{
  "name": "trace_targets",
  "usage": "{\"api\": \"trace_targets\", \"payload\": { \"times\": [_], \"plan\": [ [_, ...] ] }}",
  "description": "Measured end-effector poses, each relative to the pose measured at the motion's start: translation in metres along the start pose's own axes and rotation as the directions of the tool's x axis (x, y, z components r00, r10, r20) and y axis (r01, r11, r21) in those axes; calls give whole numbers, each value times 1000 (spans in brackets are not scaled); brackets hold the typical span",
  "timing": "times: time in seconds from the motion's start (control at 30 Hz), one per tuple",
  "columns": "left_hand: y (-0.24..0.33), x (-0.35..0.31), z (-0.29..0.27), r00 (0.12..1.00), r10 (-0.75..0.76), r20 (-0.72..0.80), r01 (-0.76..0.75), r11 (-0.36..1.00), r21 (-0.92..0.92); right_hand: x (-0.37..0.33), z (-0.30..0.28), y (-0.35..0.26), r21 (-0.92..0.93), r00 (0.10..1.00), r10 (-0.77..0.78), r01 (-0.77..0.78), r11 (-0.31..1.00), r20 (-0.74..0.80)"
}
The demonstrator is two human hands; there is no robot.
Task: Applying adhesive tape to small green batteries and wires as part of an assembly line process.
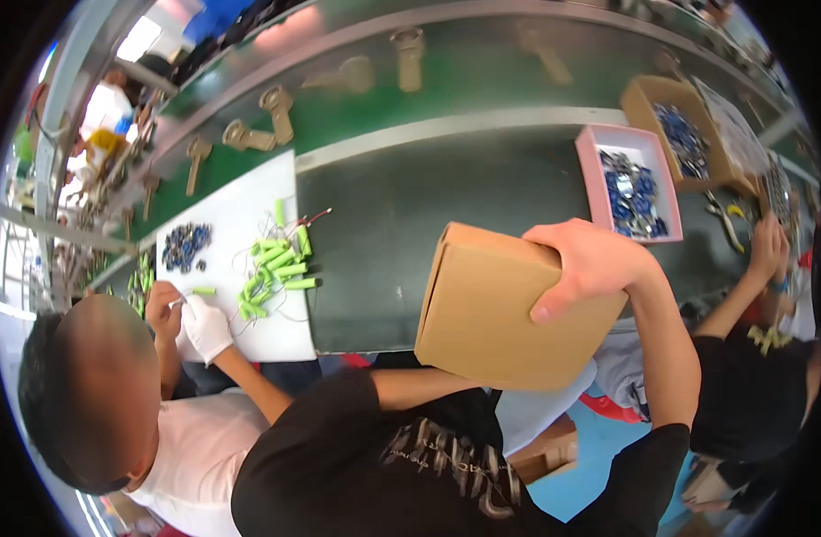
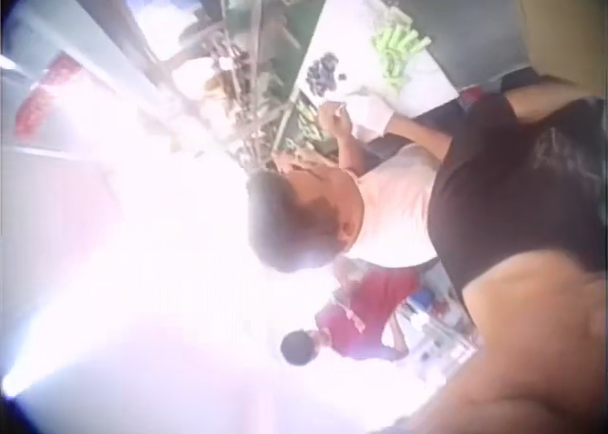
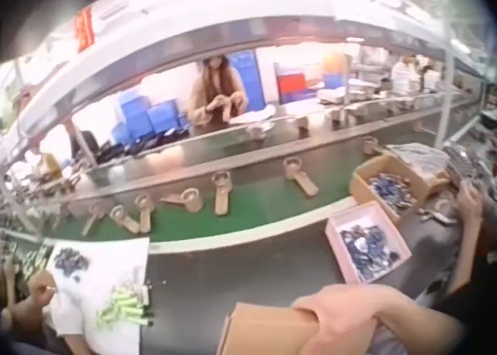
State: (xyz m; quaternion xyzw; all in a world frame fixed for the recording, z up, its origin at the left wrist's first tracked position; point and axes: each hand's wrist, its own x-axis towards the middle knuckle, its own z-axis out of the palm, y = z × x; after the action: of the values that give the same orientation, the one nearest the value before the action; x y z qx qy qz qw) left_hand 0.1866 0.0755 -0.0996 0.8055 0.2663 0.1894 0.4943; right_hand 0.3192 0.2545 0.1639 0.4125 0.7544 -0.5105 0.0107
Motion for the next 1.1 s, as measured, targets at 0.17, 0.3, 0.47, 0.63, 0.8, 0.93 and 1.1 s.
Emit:
{"api": "trace_targets", "payload": {
  "times": [0.17, 0.3, 0.47, 0.63, 0.8, 0.93, 1.1],
  "plan": [
    [22, 19, -2, 999, 27, -27, -28, 999, -20, 31, -17, -49, -219, 980, -48, 90, 972, 192],
    [45, 24, -5, 970, -185, 158, 216, 954, -209, 19, -29, -84, -423, 995, -99, 98, 901, 20],
    [94, -14, -29, 994, 19, 109, -4, 990, -139, 17, -1, -70, -845, 700, -630, 69, 530, -338],
    [158, -105, -81, 911, 225, -345, -301, 936, -184, 39, 93, -31, -930, 607, -715, -125, 344, -346],
    [158, -140, -117, 449, -57, -892, -176, 973, -151, 8, 111, 7, -763, 538, -655, 35, 646, -530],
    [131, -118, -134, 350, -255, -901, -218, 914, -343, 25, 45, 33, -131, 550, -155, 83, 988, -821],
    [118, -85, -129, 272, -211, -939, -233, 932, -277, 96, 6, 57, 257, 755, -110, 352, 900, -647]
  ]
}}
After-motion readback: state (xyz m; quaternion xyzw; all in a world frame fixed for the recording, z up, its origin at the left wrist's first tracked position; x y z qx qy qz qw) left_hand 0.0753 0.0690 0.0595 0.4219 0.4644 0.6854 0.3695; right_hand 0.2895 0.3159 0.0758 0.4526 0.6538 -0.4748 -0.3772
